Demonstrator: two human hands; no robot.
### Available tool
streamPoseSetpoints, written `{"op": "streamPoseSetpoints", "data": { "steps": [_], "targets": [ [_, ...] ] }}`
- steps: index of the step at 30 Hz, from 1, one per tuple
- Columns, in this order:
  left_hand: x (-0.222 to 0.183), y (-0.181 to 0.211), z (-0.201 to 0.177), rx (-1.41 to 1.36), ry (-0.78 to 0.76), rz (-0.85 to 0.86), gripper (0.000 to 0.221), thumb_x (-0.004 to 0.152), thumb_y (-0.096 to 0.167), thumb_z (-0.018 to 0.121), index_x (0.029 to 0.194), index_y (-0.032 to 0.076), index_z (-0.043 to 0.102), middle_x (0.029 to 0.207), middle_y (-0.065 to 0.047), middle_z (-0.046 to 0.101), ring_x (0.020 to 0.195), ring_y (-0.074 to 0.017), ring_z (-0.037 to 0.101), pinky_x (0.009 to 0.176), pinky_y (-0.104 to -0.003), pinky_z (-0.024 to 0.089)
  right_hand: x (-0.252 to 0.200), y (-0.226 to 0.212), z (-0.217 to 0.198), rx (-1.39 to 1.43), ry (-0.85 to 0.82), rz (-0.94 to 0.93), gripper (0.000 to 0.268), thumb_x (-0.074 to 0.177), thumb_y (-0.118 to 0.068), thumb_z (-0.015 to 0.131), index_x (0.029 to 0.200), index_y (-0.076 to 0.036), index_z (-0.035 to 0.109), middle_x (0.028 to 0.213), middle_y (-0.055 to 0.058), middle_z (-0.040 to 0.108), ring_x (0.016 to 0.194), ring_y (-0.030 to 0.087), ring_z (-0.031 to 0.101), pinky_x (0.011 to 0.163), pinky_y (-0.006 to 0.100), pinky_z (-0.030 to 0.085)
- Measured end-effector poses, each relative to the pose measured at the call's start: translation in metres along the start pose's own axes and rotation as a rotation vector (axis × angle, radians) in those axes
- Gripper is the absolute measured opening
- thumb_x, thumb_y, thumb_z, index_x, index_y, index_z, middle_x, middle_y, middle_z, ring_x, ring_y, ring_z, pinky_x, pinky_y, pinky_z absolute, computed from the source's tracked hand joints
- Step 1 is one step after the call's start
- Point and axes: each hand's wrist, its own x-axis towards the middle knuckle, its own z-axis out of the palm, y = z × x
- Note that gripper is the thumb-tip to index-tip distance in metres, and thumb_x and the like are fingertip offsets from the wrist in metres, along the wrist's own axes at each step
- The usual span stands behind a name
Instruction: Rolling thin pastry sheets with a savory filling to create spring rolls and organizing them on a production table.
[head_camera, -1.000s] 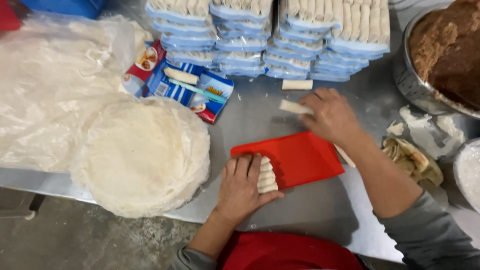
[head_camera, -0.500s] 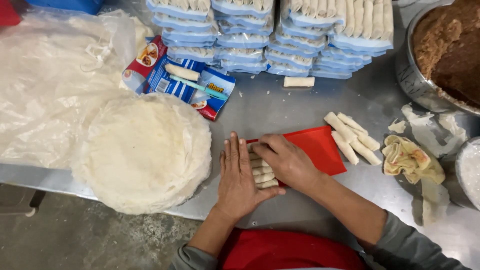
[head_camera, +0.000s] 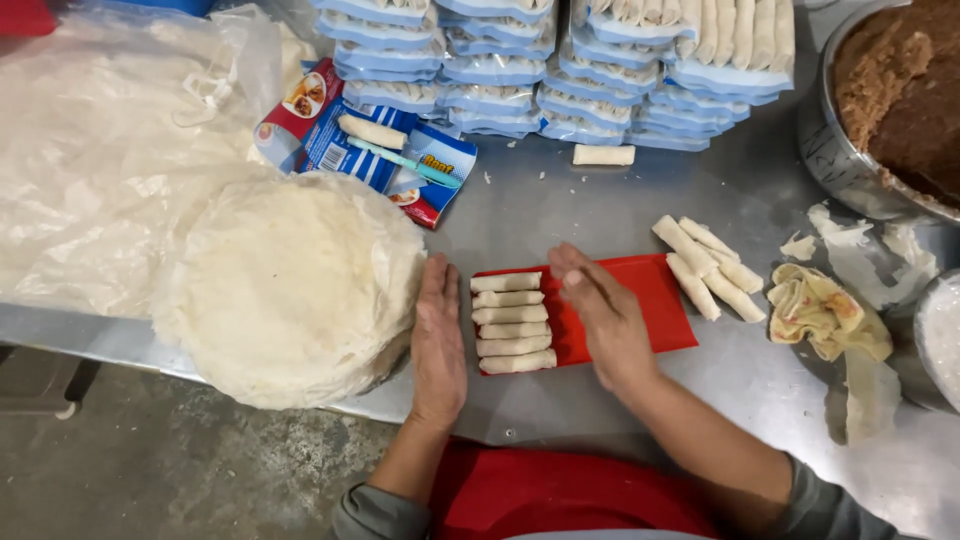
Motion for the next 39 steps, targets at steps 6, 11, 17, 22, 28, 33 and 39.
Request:
{"op": "streamPoseSetpoints", "data": {
  "steps": [6,11,17,22,28,33,39],
  "targets": [
    [0.001,0.024,0.008,0.637,0.080,0.073,0.049,0.105,0.022,0.055,0.148,-0.001,0.050,0.149,-0.022,0.043,0.138,-0.0417,0.049,0.111,-0.045,0.049,0.022,0.027,-0.011,-0.457,-0.095,-0.230,0.038,0.094,-0.010,0.069,0.131,-0.008,0.071,0.114,0.016,0.071,0.110,0.031,0.071,0.091,0.041,0.060],
    [0.014,0.012,-0.010,0.976,-0.071,0.126,0.029,0.102,0.016,0.061,0.128,0.008,0.071,0.117,-0.006,0.063,0.108,-0.0257,0.070,0.089,-0.034,0.061,0.056,0.045,-0.008,-0.834,-0.233,-0.513,0.024,0.087,-0.010,0.074,0.111,-0.014,0.076,0.094,0.006,0.067,0.090,0.029,0.072,0.081,0.040,0.061],
    [0.034,0.004,-0.020,1.189,-0.214,-0.061,0.049,0.097,0.026,0.067,0.141,0.004,0.062,0.115,-0.020,0.068,0.107,-0.0403,0.069,0.082,-0.046,0.062,0.060,0.043,-0.024,-0.828,-0.183,-0.655,0.019,0.078,-0.010,0.078,0.096,-0.016,0.076,0.084,0.000,0.066,0.079,0.025,0.073,0.069,0.035,0.061],
    [0.049,-0.006,-0.023,1.261,-0.292,-0.017,0.041,0.099,0.027,0.064,0.135,0.009,0.067,0.113,-0.015,0.073,0.106,-0.0324,0.072,0.083,-0.039,0.062,0.049,0.041,-0.061,-0.879,-0.080,-0.747,0.021,0.076,-0.009,0.080,0.095,-0.018,0.076,0.083,-0.003,0.062,0.078,0.019,0.070,0.071,0.030,0.060],
    [0.062,-0.004,-0.015,1.305,-0.349,-0.269,0.036,0.098,0.035,0.059,0.118,0.007,0.070,0.099,-0.019,0.077,0.094,-0.0380,0.076,0.072,-0.048,0.062,0.036,0.044,-0.081,-0.856,-0.071,-0.646,0.017,0.079,0.000,0.076,0.091,-0.012,0.076,0.078,0.000,0.063,0.076,0.021,0.071,0.071,0.028,0.060],
    [0.048,0.006,-0.003,1.497,-0.293,0.280,0.030,0.092,0.022,0.070,0.117,0.005,0.070,0.097,-0.014,0.066,0.083,-0.0358,0.073,0.067,-0.041,0.061,0.033,0.047,-0.079,-0.819,-0.026,-0.638,0.018,0.080,0.000,0.077,0.093,-0.011,0.076,0.081,-0.001,0.063,0.080,0.020,0.072,0.074,0.030,0.061],
    [0.036,0.002,0.004,1.397,-0.537,0.229,0.043,0.095,0.035,0.065,0.127,0.006,0.071,0.112,-0.011,0.063,0.105,-0.0347,0.060,0.076,-0.049,0.055,0.028,0.037,-0.078,-0.833,-0.076,-0.641,0.018,0.082,0.001,0.076,0.097,-0.008,0.073,0.084,0.004,0.062,0.083,0.023,0.071,0.076,0.032,0.062]
  ]
}}
